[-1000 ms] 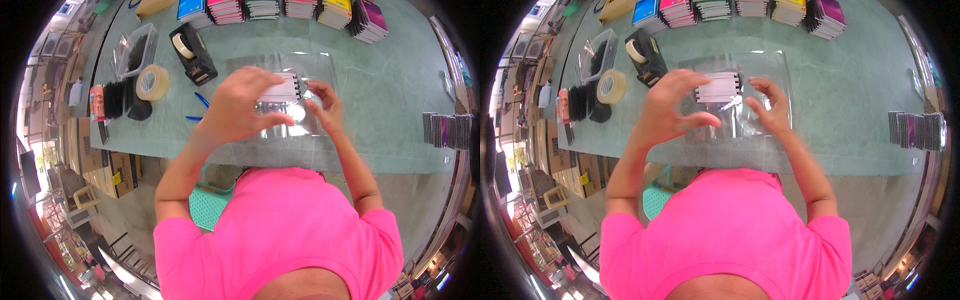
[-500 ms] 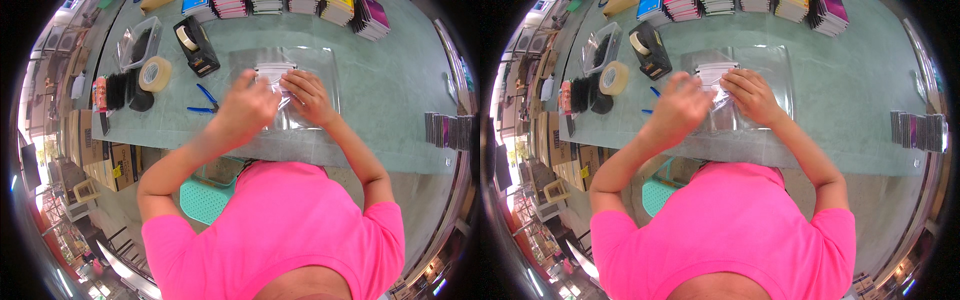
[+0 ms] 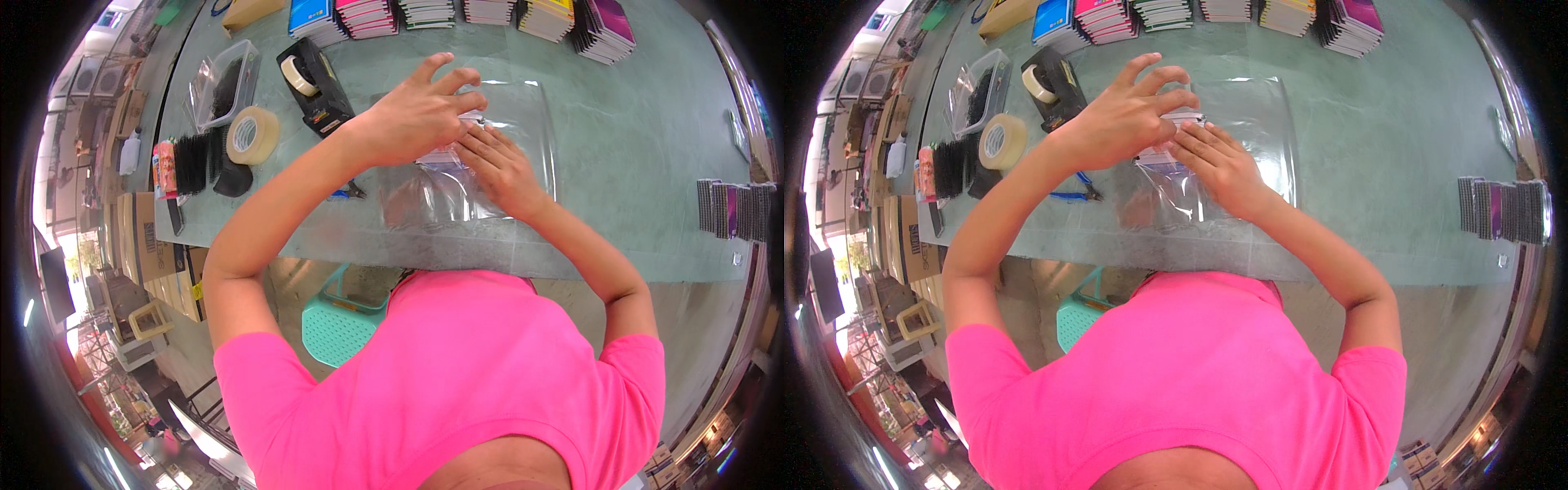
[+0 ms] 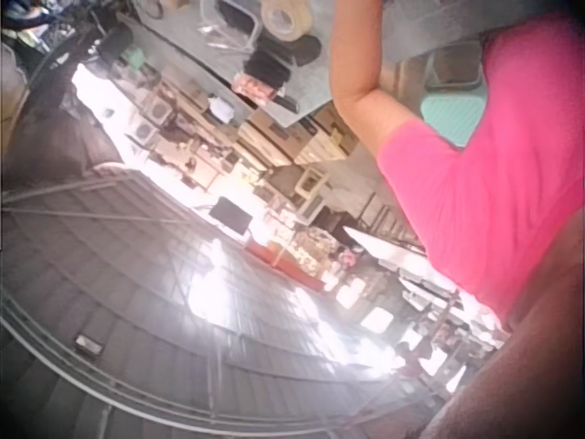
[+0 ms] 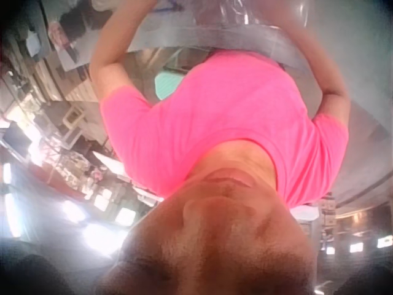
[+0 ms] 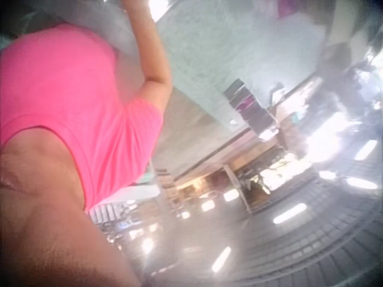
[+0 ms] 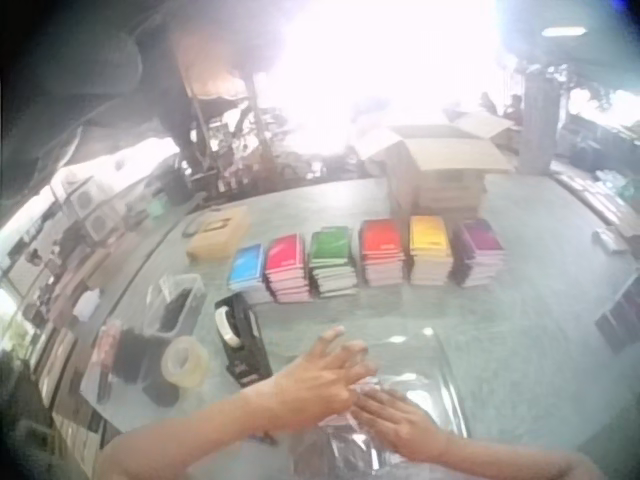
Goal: The person gathers stacks of small notebooks, inserts them into clear plastic sleeves, and seals the sleeves using tape from a dispenser.
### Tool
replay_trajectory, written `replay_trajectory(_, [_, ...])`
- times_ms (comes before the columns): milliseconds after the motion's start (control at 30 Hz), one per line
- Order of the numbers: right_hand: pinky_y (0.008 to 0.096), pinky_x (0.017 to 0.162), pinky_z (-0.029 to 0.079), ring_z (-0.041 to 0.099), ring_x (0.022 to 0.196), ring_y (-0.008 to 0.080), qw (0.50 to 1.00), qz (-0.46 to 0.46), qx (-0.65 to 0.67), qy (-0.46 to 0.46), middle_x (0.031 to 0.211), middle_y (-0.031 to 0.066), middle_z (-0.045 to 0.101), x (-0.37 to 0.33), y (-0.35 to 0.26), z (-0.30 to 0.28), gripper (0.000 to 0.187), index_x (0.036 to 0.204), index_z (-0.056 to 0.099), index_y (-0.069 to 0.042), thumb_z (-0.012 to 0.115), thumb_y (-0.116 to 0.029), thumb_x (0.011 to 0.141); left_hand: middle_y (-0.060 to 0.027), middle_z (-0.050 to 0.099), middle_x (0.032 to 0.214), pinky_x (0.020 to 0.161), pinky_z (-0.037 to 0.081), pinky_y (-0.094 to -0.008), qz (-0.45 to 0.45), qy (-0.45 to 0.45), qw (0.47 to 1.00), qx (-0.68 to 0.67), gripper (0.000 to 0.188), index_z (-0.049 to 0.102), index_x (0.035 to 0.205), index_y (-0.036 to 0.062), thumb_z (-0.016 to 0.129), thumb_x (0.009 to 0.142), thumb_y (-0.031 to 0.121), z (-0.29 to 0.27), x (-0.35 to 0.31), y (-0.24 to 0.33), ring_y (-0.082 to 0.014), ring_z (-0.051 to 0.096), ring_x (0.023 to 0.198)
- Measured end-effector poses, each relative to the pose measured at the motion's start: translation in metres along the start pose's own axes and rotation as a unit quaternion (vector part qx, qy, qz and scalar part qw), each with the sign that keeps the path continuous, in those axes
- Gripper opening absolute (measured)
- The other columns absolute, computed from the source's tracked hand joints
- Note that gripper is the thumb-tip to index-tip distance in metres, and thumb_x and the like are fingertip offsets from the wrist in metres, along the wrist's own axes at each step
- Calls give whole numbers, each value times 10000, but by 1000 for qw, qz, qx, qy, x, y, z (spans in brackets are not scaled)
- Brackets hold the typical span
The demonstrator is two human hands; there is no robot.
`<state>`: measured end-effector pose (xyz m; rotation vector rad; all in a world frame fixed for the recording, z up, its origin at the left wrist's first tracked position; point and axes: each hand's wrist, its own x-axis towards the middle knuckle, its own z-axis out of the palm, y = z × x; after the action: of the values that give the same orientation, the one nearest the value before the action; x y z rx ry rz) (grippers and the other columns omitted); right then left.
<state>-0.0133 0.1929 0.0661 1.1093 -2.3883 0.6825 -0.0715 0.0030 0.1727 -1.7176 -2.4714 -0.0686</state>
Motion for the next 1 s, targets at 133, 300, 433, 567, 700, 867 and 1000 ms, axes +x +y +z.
replay_trajectory(133, [415, 1001, 376, 488, 1177, 258, 996, 46, 64, 30, 1222, 90, 542, -1, -2, 4, 390, 1155, 564, -66, 534, -25, 768, 0, 554, 1084, 1048, 238, -457, 5, -23, 999, 21, 127, 696, 770, 113, 663, 658, 164, 11, 8, -4, -210, 399, 1175])
replay_trajectory(300, [419, 997, 384, 494, 1165, 272, 997, 29, 62, 28, 1213, 97, 543, 4, -6, 0, 373, 1128, 561, -57, 534, 1, 762, -11, 564, 1078, 1038, 250, -458, -20, -67, 998, -2, 141, 701, 791, 122, 674, 662, 172, 11, 10, -5, -213, 407, 1167])
replay_trajectory(433, [424, 1003, 377, 481, 1177, 272, 998, 18, 57, 19, 1226, 93, 534, 2, -3, 0, 364, 1097, 572, -70, 545, -8, 739, -17, 571, 1064, 1025, 268, -457, -38, -51, 996, 55, 156, 699, 791, 109, 694, 647, 169, 7, 8, -3, -214, 412, 1166])
replay_trajectory(567, [426, 985, 372, 474, 1158, 270, 1000, 7, 0, 4, 1186, 73, 543, 7, -5, -7, 355, 1056, 594, -90, 564, -35, 707, -39, 571, 1082, 1016, 285, -446, -76, -28, 994, 68, 285, 683, 874, 90, 739, 609, 178, -13, -2, -7, -226, 443, 1144])
replay_trajectory(700, [406, 893, 390, 495, 1049, 263, 999, 18, -40, 16, 1090, 54, 552, 7, -10, -12, 341, 1030, 606, -112, 575, -45, 697, -82, 559, 1136, 1003, 301, -438, -287, 154, 887, -327, 446, 640, 1024, 87, 757, 601, 166, 0, -34, -4, -248, 462, 1133])
replay_trajectory(867, [392, 836, 389, 496, 1002, 262, 1000, 11, 11, 0, 1072, 63, 543, -3, 2, 1, 378, 1055, 612, -136, 580, -71, 685, -104, 505, 1222, 1005, 295, -443, -205, 181, 947, -168, 431, 618, 1087, 146, 706, 665, 151, 34, -37, 20, -296, 422, 1166])
replay_trajectory(1000, [400, 849, 391, 497, 1048, 287, 1000, -3, -11, 1, 1125, 87, 547, 9, -5, -14, 374, 1076, 609, -140, 576, -91, 706, -92, 446, 1277, 1013, 272, -474, -121, 90, 988, -8, 372, 639, 1026, 176, 698, 661, 211, 8, -18, 16, -326, 345, 1227])
